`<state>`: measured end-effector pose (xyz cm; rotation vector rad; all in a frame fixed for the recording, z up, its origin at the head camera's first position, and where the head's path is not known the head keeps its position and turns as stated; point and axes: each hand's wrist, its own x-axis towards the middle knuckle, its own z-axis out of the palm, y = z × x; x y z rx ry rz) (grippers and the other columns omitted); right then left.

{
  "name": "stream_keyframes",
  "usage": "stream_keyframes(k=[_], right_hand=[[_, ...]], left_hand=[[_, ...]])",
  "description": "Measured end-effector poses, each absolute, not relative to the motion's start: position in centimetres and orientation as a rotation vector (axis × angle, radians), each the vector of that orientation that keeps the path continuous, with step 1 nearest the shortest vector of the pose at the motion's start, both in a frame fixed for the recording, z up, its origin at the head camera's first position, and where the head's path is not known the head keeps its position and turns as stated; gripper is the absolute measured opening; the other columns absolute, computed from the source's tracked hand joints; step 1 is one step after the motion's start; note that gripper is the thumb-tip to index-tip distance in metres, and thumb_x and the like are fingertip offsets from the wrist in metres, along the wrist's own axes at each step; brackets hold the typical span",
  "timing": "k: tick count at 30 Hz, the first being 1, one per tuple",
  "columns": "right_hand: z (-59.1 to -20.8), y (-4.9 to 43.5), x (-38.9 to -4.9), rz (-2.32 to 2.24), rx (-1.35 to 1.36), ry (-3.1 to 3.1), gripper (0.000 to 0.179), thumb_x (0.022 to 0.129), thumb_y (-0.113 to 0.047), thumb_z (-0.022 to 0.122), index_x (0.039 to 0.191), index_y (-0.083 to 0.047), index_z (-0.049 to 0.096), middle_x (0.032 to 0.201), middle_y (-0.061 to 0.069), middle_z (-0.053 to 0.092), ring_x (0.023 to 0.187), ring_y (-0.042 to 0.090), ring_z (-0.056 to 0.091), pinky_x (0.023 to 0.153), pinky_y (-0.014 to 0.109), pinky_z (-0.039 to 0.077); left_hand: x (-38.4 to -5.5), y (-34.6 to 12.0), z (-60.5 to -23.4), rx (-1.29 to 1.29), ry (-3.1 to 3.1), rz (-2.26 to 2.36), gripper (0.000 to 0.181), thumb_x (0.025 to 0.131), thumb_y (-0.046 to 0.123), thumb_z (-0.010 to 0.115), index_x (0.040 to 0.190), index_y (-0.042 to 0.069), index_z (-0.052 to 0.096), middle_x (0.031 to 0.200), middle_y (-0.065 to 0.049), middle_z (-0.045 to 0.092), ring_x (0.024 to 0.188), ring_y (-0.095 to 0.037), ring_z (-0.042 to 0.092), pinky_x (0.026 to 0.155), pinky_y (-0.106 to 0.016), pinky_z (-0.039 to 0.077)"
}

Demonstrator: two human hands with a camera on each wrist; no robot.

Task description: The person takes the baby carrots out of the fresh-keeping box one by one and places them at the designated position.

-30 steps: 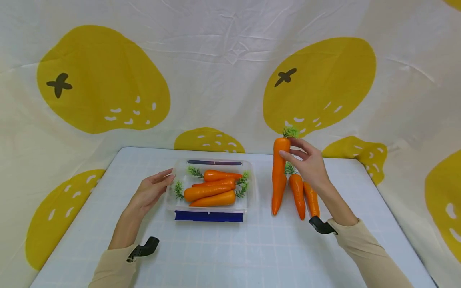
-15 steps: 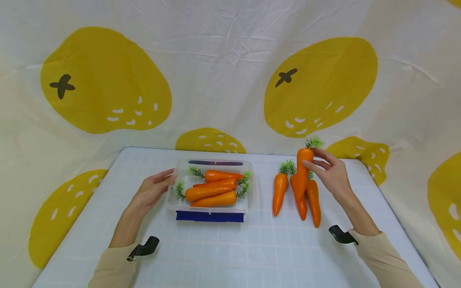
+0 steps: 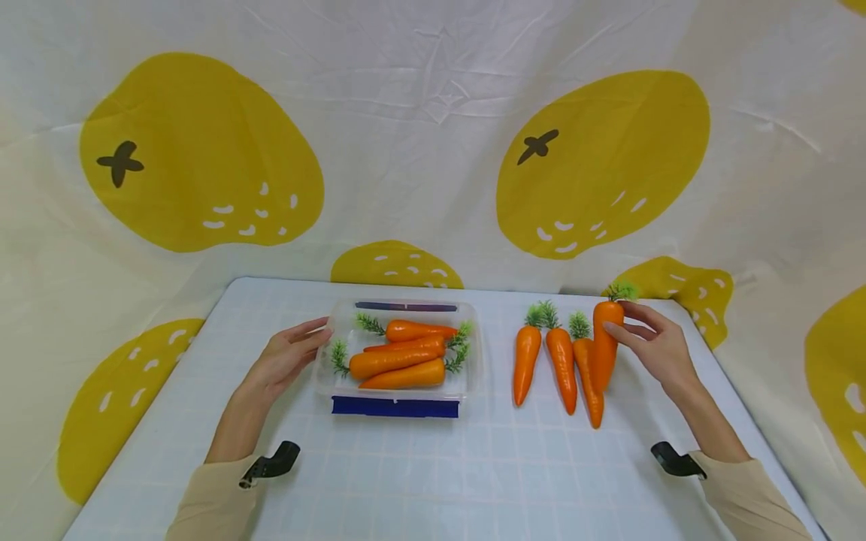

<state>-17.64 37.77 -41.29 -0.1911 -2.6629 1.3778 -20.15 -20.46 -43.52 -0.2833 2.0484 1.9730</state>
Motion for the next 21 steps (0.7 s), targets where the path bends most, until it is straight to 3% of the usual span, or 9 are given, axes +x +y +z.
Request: stream_keyframes(k=[6, 9, 13, 16, 19, 21], right_hand=[[-42.6, 39.4, -17.5, 1.351, -0.189, -2.713, 0.074, 0.097, -0.047, 0.07, 0.153, -0.004, 0.046, 0.148, 0.025, 0.049, 0.099, -0.003, 0.055, 0.076, 0.005, 0.048], [-43.1, 39.7, -17.8, 1.353, -0.172, -2.746, 0.074, 0.098, -0.046, 0.069, 0.153, -0.003, 0.045, 0.149, 0.027, 0.048, 0.11, 0.018, 0.062, 0.076, 0.004, 0.047], [-43.7, 39.9, -17.9, 1.334, -0.163, -2.796, 0.074, 0.098, -0.045, 0.069, 0.153, -0.001, 0.045, 0.148, 0.03, 0.048, 0.123, 0.046, 0.056, 0.077, 0.006, 0.048], [-44.0, 40.2, -17.8, 1.3, -0.163, -2.839, 0.075, 0.098, -0.046, 0.068, 0.152, 0.0, 0.045, 0.147, 0.03, 0.048, 0.124, 0.047, 0.056, 0.089, 0.026, 0.057], [-44.3, 40.4, -17.7, 1.274, -0.164, -2.881, 0.075, 0.099, -0.047, 0.067, 0.152, 0.001, 0.045, 0.148, 0.031, 0.048, 0.124, 0.048, 0.057, 0.098, 0.05, 0.054], [-44.5, 40.6, -17.7, 1.264, -0.164, -2.903, 0.075, 0.099, -0.047, 0.067, 0.151, 0.002, 0.046, 0.148, 0.031, 0.049, 0.124, 0.048, 0.057, 0.099, 0.057, 0.052]], left_hand=[[-20.2, -21.1, -43.6, -0.252, 1.967, 2.007, 0.068, 0.101, 0.029, 0.069, 0.157, 0.005, 0.04, 0.159, -0.012, 0.043, 0.132, -0.013, 0.052, 0.1, -0.017, 0.048], [-20.0, -21.5, -43.8, -0.265, 1.963, 1.999, 0.072, 0.099, 0.032, 0.071, 0.158, 0.007, 0.039, 0.159, -0.011, 0.042, 0.132, -0.013, 0.051, 0.101, -0.016, 0.047], [-19.9, -21.8, -44.0, -0.248, 1.97, 2.012, 0.073, 0.099, 0.031, 0.072, 0.158, 0.005, 0.038, 0.153, -0.011, 0.049, 0.121, -0.008, 0.057, 0.097, -0.015, 0.049], [-19.9, -21.7, -44.1, -0.24, 1.983, 2.018, 0.072, 0.099, 0.029, 0.072, 0.157, 0.003, 0.04, 0.147, -0.009, 0.055, 0.114, -0.006, 0.06, 0.094, -0.014, 0.05], [-20.0, -21.4, -44.2, -0.243, 2.012, 2.008, 0.072, 0.097, 0.03, 0.074, 0.156, 0.003, 0.042, 0.143, -0.006, 0.059, 0.113, -0.006, 0.06, 0.092, -0.014, 0.051], [-20.1, -21.2, -44.2, -0.24, 2.028, 1.999, 0.072, 0.097, 0.03, 0.074, 0.156, 0.003, 0.042, 0.14, -0.003, 0.06, 0.114, -0.006, 0.06, 0.092, -0.013, 0.051]])
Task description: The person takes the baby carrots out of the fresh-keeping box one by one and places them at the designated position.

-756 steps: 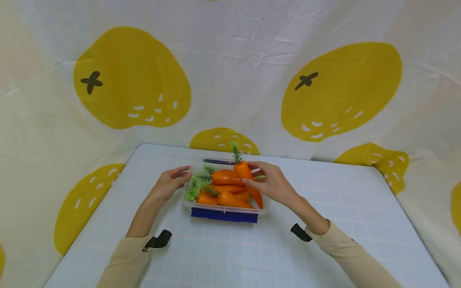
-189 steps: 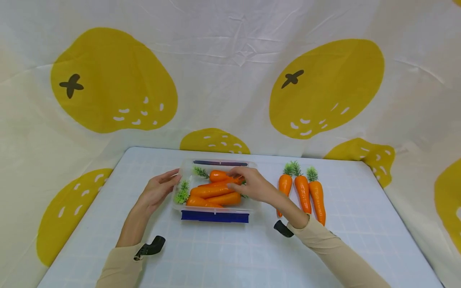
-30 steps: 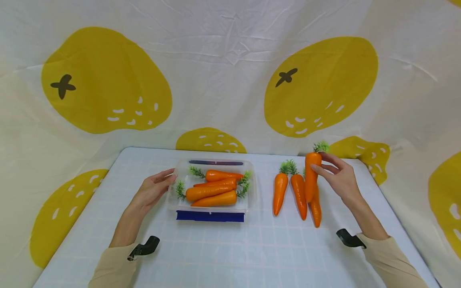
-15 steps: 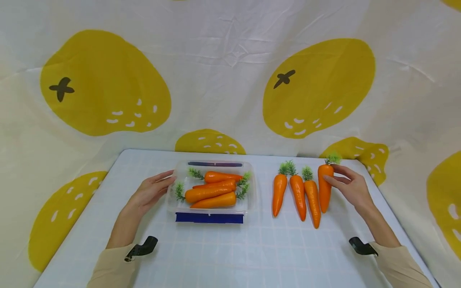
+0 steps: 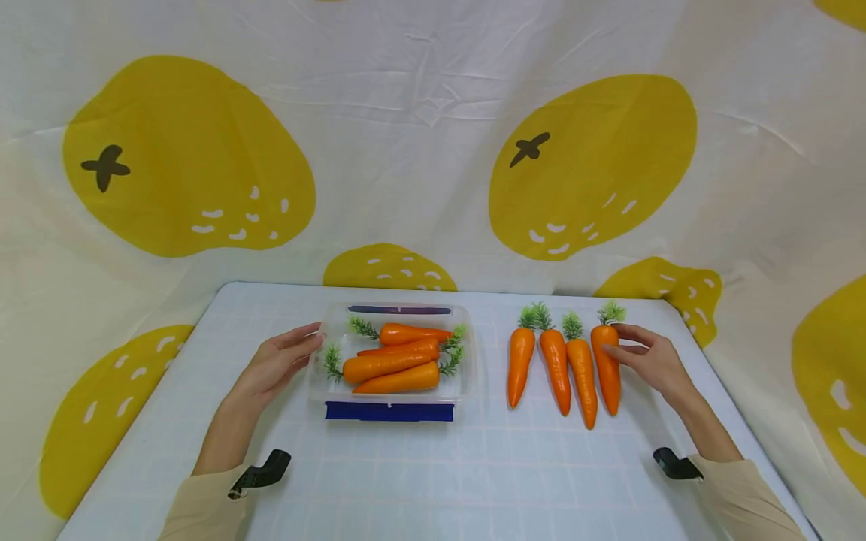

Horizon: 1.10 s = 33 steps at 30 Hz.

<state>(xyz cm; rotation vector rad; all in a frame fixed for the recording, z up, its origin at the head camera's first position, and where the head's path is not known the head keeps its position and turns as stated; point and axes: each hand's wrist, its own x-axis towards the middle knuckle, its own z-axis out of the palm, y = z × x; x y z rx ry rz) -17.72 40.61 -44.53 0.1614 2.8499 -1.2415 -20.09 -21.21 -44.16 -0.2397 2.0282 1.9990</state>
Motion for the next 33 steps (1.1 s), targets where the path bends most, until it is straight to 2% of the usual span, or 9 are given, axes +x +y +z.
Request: stream_keyframes(k=[7, 11, 15, 18, 22, 33], right_hand=[[-45.3, 40.8, -17.8, -1.192, 0.162, 2.821, 0.077, 0.099, -0.049, 0.067, 0.15, 0.004, 0.046, 0.148, 0.031, 0.048, 0.123, 0.049, 0.056, 0.096, 0.055, 0.055], [-45.5, 40.7, -17.8, -1.193, 0.167, 2.802, 0.076, 0.098, -0.048, 0.068, 0.15, 0.004, 0.046, 0.148, 0.031, 0.048, 0.123, 0.048, 0.057, 0.094, 0.049, 0.058], [-45.9, 40.8, -17.8, -1.199, 0.169, 2.786, 0.077, 0.098, -0.048, 0.068, 0.15, 0.005, 0.045, 0.148, 0.031, 0.048, 0.122, 0.048, 0.058, 0.085, 0.033, 0.061], [-46.2, 40.8, -17.9, -1.191, 0.162, 2.78, 0.078, 0.098, -0.049, 0.067, 0.15, 0.006, 0.044, 0.148, 0.032, 0.047, 0.122, 0.048, 0.057, 0.082, 0.027, 0.06], [-46.3, 40.8, -18.0, -1.171, 0.145, 2.779, 0.079, 0.099, -0.049, 0.066, 0.151, 0.006, 0.043, 0.149, 0.032, 0.047, 0.123, 0.049, 0.056, 0.084, 0.03, 0.06], [-45.8, 40.5, -18.0, -1.116, 0.14, 2.814, 0.078, 0.101, -0.052, 0.061, 0.149, 0.007, 0.045, 0.147, 0.032, 0.047, 0.121, 0.049, 0.058, 0.087, 0.04, 0.061]], left_hand=[[-19.9, -21.0, -44.1, -0.233, 2.064, 1.979, 0.072, 0.097, 0.033, 0.074, 0.156, 0.004, 0.043, 0.137, 0.003, 0.062, 0.115, -0.005, 0.06, 0.091, -0.012, 0.05], [-19.8, -21.0, -44.4, -0.234, 2.069, 1.976, 0.072, 0.097, 0.035, 0.074, 0.156, 0.005, 0.044, 0.143, -0.002, 0.059, 0.118, -0.007, 0.059, 0.093, -0.012, 0.049], [-19.9, -20.9, -44.6, -0.257, 2.069, 1.966, 0.074, 0.096, 0.038, 0.073, 0.157, 0.008, 0.043, 0.154, -0.008, 0.05, 0.121, -0.005, 0.057, 0.105, -0.019, 0.046], [-19.9, -20.9, -44.7, -0.267, 2.068, 1.957, 0.076, 0.096, 0.04, 0.073, 0.158, 0.01, 0.041, 0.159, -0.009, 0.044, 0.124, -0.005, 0.054, 0.115, -0.028, 0.038], [-20.0, -20.9, -44.7, -0.267, 2.054, 1.962, 0.075, 0.097, 0.04, 0.072, 0.158, 0.011, 0.041, 0.161, -0.01, 0.041, 0.128, -0.007, 0.051, 0.119, -0.035, 0.033], [-19.8, -21.0, -44.5, -0.258, 2.021, 1.986, 0.074, 0.098, 0.039, 0.071, 0.159, 0.01, 0.04, 0.163, -0.008, 0.039, 0.129, -0.007, 0.05, 0.12, -0.033, 0.032]])
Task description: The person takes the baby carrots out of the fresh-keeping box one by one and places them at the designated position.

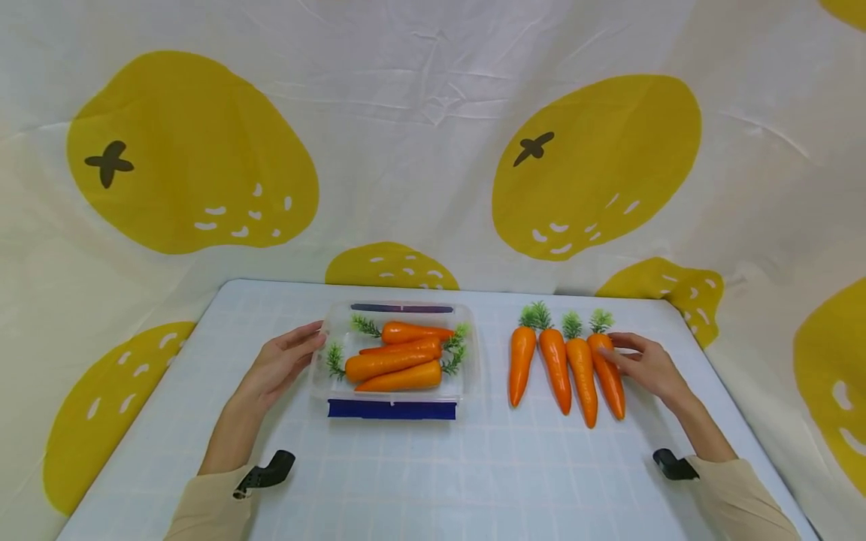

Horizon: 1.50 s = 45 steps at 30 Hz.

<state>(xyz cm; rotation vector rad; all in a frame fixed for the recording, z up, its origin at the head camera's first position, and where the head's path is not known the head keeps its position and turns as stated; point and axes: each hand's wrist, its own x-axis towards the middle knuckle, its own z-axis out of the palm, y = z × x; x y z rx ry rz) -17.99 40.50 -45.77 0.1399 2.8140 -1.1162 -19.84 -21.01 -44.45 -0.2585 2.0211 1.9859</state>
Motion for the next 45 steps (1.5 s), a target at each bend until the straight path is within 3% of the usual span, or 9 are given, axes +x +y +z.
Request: stream_keyframes(k=[5, 11, 17, 21, 24, 29, 31, 37, 45], right_hand=[[-45.1, 40.6, -17.8, -1.063, 0.181, 2.893, 0.07, 0.102, -0.049, 0.061, 0.14, 0.009, 0.053, 0.138, 0.033, 0.056, 0.113, 0.046, 0.064, 0.082, 0.039, 0.062], [-44.0, 40.9, -17.7, -1.039, 0.148, 2.979, 0.055, 0.103, -0.038, 0.063, 0.131, 0.009, 0.061, 0.127, 0.032, 0.063, 0.099, 0.04, 0.071, 0.07, 0.023, 0.059], [-43.0, 40.6, -17.5, -1.011, 0.095, 3.064, 0.045, 0.104, -0.032, 0.064, 0.126, 0.007, 0.065, 0.121, 0.029, 0.067, 0.103, 0.044, 0.067, 0.067, 0.015, 0.053], [-42.0, 39.6, -17.4, -1.005, 0.037, 3.104, 0.042, 0.104, -0.03, 0.064, 0.125, 0.006, 0.065, 0.12, 0.029, 0.067, 0.108, 0.047, 0.063, 0.079, 0.04, 0.062], [-40.9, 38.5, -17.4, -1.015, -0.035, 3.132, 0.039, 0.104, -0.028, 0.064, 0.124, 0.006, 0.066, 0.118, 0.028, 0.068, 0.108, 0.048, 0.063, 0.085, 0.058, 0.058], [-39.1, 36.2, -17.8, -1.029, -0.138, 3.129, 0.035, 0.104, -0.026, 0.064, 0.123, 0.004, 0.067, 0.115, 0.024, 0.071, 0.105, 0.043, 0.066, 0.08, 0.031, 0.061], [-38.5, 35.2, -18.1, -1.036, -0.161, 3.111, 0.036, 0.104, -0.027, 0.064, 0.124, 0.003, 0.067, 0.116, 0.023, 0.071, 0.105, 0.041, 0.066, 0.081, 0.027, 0.06], [-37.2, 32.3, -18.7, -1.086, -0.28, 3.062, 0.035, 0.104, -0.026, 0.065, 0.123, 0.003, 0.068, 0.116, 0.021, 0.071, 0.105, 0.038, 0.067, 0.091, 0.053, 0.057], [-36.7, 28.3, -20.2, -1.171, -0.455, 2.995, 0.025, 0.101, -0.018, 0.069, 0.116, 0.002, 0.071, 0.109, 0.016, 0.073, 0.1, 0.032, 0.069, 0.091, 0.051, 0.057]], left_hand=[[-20.0, -21.0, -44.4, -0.276, 2.0, 1.994, 0.074, 0.098, 0.039, 0.071, 0.159, 0.011, 0.039, 0.165, -0.007, 0.036, 0.131, -0.009, 0.048, 0.122, -0.036, 0.028], [-20.1, -21.0, -44.3, -0.287, 2.005, 1.988, 0.074, 0.098, 0.039, 0.07, 0.16, 0.011, 0.039, 0.165, -0.006, 0.034, 0.136, -0.012, 0.044, 0.123, -0.037, 0.026], [-20.1, -21.0, -44.4, -0.296, 1.997, 1.989, 0.075, 0.098, 0.039, 0.07, 0.16, 0.011, 0.039, 0.165, -0.006, 0.034, 0.136, -0.012, 0.044, 0.123, -0.037, 0.026], [-20.1, -21.1, -44.5, -0.294, 1.987, 2.001, 0.073, 0.099, 0.037, 0.07, 0.159, 0.01, 0.038, 0.165, -0.007, 0.034, 0.133, -0.01, 0.046, 0.122, -0.036, 0.027], [-20.0, -21.0, -44.5, -0.297, 1.983, 2.005, 0.071, 0.1, 0.035, 0.069, 0.16, 0.01, 0.038, 0.166, -0.007, 0.033, 0.132, -0.01, 0.046, 0.122, -0.036, 0.027], [-19.9, -20.9, -44.4, -0.291, 1.977, 2.013, 0.07, 0.101, 0.032, 0.068, 0.16, 0.008, 0.037, 0.166, -0.007, 0.032, 0.132, -0.009, 0.046, 0.122, -0.036, 0.028], [-19.9, -20.9, -44.3, -0.292, 1.979, 2.015, 0.07, 0.101, 0.032, 0.068, 0.159, 0.008, 0.038, 0.165, -0.007, 0.034, 0.131, -0.009, 0.047, 0.121, -0.035, 0.028], [-20.0, -20.8, -44.4, -0.292, 1.985, 2.013, 0.07, 0.101, 0.033, 0.069, 0.159, 0.008, 0.04, 0.162, -0.009, 0.038, 0.131, -0.011, 0.049, 0.121, -0.036, 0.029], [-19.9, -20.7, -44.3, -0.301, 1.995, 2.004, 0.069, 0.101, 0.032, 0.068, 0.159, 0.009, 0.039, 0.165, -0.008, 0.035, 0.133, -0.011, 0.047, 0.122, -0.038, 0.027]])
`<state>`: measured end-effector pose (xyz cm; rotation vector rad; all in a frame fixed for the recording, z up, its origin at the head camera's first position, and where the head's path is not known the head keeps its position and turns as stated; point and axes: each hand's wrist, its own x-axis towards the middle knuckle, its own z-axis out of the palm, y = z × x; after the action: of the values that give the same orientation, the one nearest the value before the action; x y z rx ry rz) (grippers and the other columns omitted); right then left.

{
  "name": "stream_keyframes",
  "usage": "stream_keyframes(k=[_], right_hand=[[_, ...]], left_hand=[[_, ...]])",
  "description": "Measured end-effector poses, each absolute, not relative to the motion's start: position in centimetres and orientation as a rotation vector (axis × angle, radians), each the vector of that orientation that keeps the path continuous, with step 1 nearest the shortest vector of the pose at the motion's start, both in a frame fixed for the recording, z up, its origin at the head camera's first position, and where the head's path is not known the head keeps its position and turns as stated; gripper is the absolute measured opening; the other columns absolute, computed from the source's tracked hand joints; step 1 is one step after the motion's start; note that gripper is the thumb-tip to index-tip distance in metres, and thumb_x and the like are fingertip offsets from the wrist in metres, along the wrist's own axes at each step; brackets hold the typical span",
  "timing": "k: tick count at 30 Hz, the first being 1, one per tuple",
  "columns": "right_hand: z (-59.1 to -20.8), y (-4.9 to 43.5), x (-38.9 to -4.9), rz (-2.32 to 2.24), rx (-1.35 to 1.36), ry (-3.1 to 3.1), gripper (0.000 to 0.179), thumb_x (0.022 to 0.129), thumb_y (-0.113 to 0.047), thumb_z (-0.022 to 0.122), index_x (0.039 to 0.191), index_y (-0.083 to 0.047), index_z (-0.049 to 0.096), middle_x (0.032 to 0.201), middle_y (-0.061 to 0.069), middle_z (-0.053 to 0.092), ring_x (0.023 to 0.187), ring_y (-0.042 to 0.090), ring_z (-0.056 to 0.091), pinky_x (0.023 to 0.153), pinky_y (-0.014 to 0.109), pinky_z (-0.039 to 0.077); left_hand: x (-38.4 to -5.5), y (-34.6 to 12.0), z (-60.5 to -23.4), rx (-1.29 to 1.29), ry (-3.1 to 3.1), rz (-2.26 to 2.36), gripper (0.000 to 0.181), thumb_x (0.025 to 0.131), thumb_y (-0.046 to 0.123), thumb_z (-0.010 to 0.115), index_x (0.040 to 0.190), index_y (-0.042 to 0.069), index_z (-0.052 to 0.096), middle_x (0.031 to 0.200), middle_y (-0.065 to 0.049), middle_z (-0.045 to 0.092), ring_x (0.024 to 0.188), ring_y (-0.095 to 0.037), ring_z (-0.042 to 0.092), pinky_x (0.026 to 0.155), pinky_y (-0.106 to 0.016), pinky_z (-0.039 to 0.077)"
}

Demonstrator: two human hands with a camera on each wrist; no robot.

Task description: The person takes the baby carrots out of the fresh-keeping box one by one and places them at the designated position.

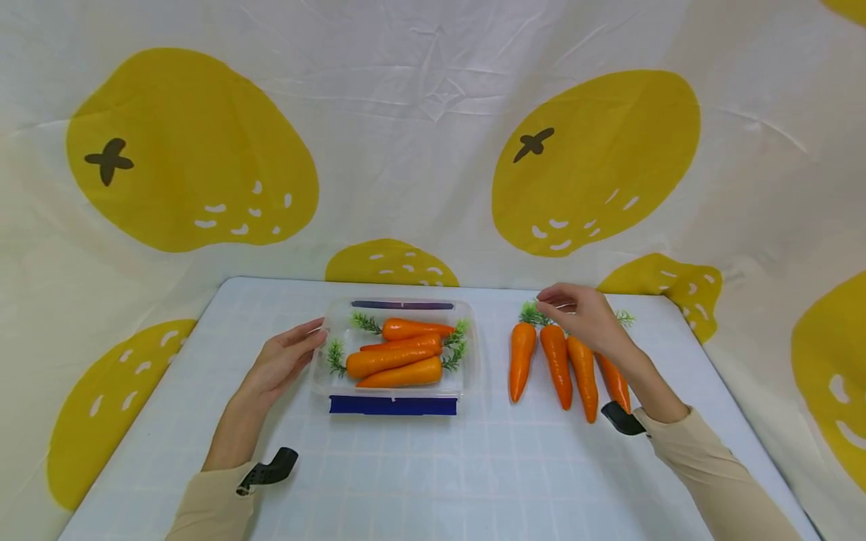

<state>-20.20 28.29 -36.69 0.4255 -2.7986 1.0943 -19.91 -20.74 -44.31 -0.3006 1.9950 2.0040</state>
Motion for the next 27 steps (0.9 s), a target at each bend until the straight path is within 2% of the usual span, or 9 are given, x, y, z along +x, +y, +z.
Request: stream_keyframes(k=[7, 15, 22, 27], right_hand=[[-36.8, 24.7, -21.2, 1.187, 0.561, -2.803, 0.021, 0.1, -0.017, 0.07, 0.112, -0.001, 0.072, 0.106, 0.012, 0.074, 0.1, 0.029, 0.068, 0.092, 0.049, 0.057], [-37.4, 20.5, -22.0, 1.213, 0.73, -2.798, 0.02, 0.099, -0.016, 0.071, 0.112, -0.001, 0.072, 0.106, 0.009, 0.074, 0.102, 0.028, 0.068, 0.097, 0.051, 0.055], [-38.1, 16.9, -22.5, 1.212, 0.998, -2.784, 0.023, 0.098, -0.012, 0.071, 0.117, 0.002, 0.07, 0.113, 0.013, 0.072, 0.106, 0.029, 0.066, 0.098, 0.05, 0.054], [-38.6, 14.4, -22.5, 1.244, 1.133, -2.811, 0.03, 0.097, -0.008, 0.072, 0.124, 0.004, 0.068, 0.121, 0.019, 0.069, 0.113, 0.038, 0.064, 0.1, 0.052, 0.053]], left_hand=[[-19.9, -20.7, -44.4, -0.305, 2.01, 1.997, 0.069, 0.101, 0.034, 0.067, 0.159, 0.01, 0.039, 0.166, -0.006, 0.032, 0.141, -0.017, 0.041, 0.122, -0.038, 0.027], [-20.0, -20.7, -44.6, -0.308, 2.015, 2.005, 0.069, 0.101, 0.034, 0.068, 0.159, 0.009, 0.04, 0.165, -0.007, 0.035, 0.139, -0.016, 0.043, 0.122, -0.038, 0.027], [-20.0, -20.8, -44.8, -0.305, 2.006, 2.021, 0.068, 0.101, 0.033, 0.069, 0.158, 0.009, 0.04, 0.163, -0.009, 0.038, 0.137, -0.017, 0.045, 0.123, -0.038, 0.027], [-20.0, -20.8, -44.9, -0.298, 1.999, 2.029, 0.069, 0.101, 0.033, 0.069, 0.158, 0.009, 0.04, 0.163, -0.009, 0.038, 0.136, -0.016, 0.046, 0.123, -0.038, 0.027]])
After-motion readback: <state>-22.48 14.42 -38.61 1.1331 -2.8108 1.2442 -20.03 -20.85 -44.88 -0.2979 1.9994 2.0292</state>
